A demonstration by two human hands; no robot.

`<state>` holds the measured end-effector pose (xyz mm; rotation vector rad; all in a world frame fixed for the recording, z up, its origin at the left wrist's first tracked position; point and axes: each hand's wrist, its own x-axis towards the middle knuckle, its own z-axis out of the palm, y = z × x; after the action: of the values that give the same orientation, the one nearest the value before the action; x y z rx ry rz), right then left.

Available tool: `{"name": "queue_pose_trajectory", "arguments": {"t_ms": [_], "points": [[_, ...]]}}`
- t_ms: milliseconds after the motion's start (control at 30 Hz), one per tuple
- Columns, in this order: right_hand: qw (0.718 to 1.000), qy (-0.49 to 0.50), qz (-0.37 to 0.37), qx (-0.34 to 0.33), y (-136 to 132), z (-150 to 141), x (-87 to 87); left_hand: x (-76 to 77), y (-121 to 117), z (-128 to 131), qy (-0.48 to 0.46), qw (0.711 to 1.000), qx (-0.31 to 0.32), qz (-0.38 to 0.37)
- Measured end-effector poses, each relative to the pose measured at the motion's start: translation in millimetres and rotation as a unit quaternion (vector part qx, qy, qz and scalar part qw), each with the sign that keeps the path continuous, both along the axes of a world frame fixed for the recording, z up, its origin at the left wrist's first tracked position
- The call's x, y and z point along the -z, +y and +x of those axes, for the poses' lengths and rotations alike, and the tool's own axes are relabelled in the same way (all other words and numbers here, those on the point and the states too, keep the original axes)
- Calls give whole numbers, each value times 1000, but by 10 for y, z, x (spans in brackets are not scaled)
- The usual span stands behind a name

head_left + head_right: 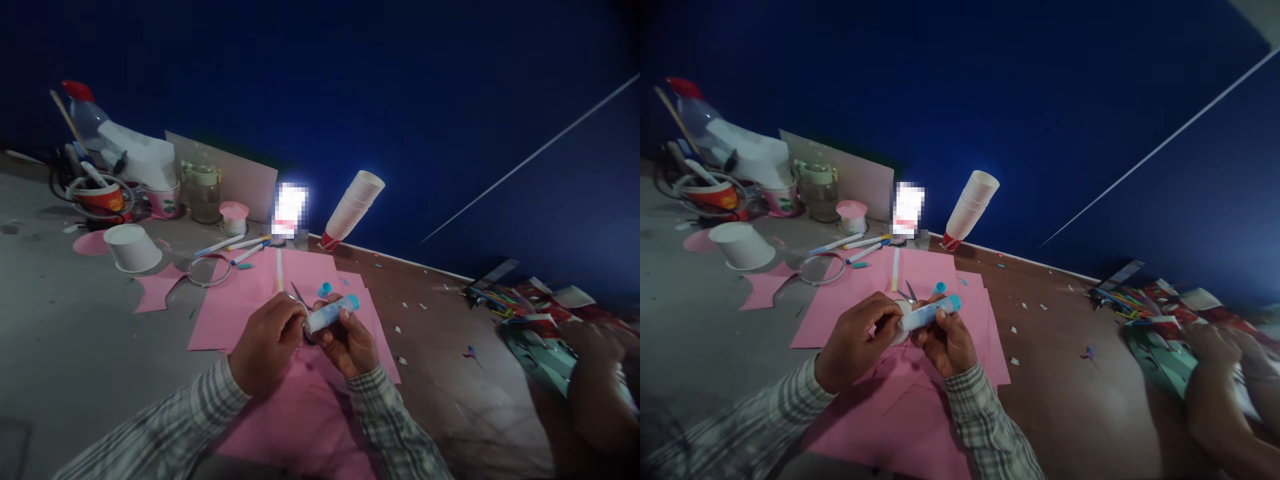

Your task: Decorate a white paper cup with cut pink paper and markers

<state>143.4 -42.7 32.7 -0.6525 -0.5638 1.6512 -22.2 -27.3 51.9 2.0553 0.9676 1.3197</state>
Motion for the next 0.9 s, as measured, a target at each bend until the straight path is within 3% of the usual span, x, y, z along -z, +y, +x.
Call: {"name": "queue_pose_trajectory", "arguments": {"t_ms": [433,667,900], "points": [[995,69,-66,-34,28,79,12,17,-18,-2,-44,998,3,-46],[996,66,-54,-17,46,46,41,10,-24,22,-16,999,19,-30],[999,-1,-6,33,23,-1,-14,-3,-14,22,-3,1000,8,-14]]}}
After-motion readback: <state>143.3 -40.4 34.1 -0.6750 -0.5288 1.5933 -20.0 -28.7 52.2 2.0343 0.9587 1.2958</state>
